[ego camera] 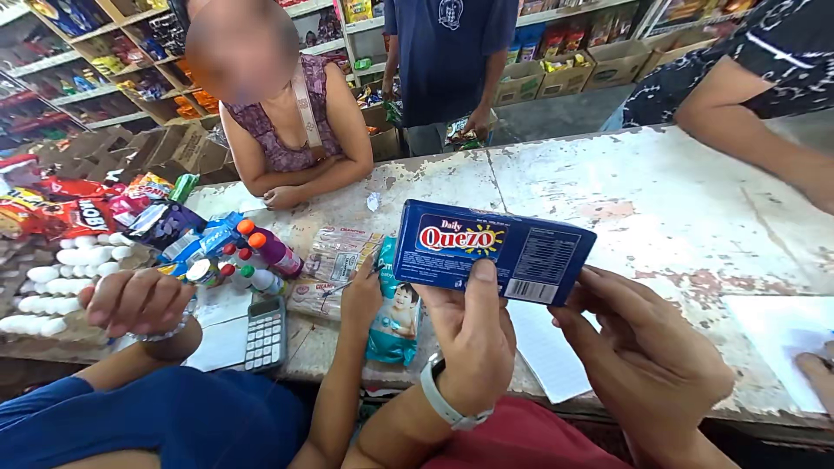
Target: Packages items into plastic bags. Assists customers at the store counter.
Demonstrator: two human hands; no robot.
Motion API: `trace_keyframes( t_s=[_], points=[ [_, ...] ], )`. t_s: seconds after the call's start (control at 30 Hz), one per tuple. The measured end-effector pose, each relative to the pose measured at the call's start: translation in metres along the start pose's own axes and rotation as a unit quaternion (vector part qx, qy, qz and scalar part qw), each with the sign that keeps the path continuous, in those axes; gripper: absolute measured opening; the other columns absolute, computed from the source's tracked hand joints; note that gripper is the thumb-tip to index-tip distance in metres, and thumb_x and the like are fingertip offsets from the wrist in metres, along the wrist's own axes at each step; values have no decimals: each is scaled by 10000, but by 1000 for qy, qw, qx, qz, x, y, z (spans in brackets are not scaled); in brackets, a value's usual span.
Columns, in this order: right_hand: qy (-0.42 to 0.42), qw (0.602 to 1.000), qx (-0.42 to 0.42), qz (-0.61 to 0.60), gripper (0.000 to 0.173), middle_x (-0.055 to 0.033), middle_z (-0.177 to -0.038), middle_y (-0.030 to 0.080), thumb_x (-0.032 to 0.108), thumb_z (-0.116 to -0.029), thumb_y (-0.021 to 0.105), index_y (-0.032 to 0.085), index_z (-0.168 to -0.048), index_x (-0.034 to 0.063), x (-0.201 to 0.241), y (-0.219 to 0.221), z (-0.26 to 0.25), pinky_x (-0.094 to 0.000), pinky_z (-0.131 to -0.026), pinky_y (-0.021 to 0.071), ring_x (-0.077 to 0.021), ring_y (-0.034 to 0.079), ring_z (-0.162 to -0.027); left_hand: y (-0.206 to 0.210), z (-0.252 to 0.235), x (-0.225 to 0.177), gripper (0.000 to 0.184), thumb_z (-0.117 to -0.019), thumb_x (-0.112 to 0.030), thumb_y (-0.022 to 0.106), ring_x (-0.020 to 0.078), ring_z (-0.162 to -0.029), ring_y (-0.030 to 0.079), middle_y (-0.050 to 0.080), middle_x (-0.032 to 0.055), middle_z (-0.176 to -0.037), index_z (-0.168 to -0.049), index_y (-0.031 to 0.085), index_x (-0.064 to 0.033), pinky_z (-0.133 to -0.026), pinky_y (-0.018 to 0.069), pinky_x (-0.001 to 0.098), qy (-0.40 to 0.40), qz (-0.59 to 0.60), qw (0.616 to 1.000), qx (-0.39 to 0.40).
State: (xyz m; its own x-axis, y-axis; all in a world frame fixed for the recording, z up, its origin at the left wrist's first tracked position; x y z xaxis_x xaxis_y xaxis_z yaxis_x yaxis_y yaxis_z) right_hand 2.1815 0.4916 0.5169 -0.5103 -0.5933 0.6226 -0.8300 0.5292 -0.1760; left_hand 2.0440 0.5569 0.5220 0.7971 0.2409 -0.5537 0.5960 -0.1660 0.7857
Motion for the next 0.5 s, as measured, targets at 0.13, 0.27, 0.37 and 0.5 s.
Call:
trace_keyframes(
  t_s=[0.13,0.27,0.37,0.5],
  points=[
    [5,1000,3,1,328,19,-1239,692,165,-985,692,660,-1309,128,0,0,1,-120,-793,552,24,660,-942,-1,1,0,369,-995,6,515,136,-1028,716,669,9,-1119,-1281,333,-139,-880,614,369,2,1,1000,2],
    [5,1000,-2,0,330,20,-1244,692,168,-982,699,666,-1309,136,-1,0,2,-124,-793,557,20,665,-948,-2,1,1,373,-989,15,514,133,-1034,714,669,4,-1117,-1274,330,-140,-885,612,368,5,1,1000,4],
    [5,1000,1,1,325,18,-1240,691,168,-986,692,663,-1308,130,0,0,2,-121,-796,552,22,659,-947,-2,1,1,355,-992,10,511,129,-1030,715,673,3,-1109,-1265,336,-135,-884,612,363,5,-1,1000,3],
    [2,1000,-1,-1,327,26,-1249,690,157,-986,691,662,-1311,138,0,1,2,-126,-801,556,18,663,-954,-2,1,0,352,-990,11,510,135,-1015,721,680,10,-1095,-1262,341,-135,-877,615,362,8,0,1000,1]
  ],
)
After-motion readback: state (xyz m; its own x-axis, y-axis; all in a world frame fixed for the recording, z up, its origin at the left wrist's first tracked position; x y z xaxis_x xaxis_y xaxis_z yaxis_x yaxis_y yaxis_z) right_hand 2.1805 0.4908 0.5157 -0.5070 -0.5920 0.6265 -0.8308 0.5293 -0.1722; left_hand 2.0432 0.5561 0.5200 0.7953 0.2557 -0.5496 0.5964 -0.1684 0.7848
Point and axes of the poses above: each hand's wrist, its own z-axis away from the middle knuckle, its own y-axis out of the palm, x = y × z, the point moved 7 cm from there along -z, towards the middle knuckle
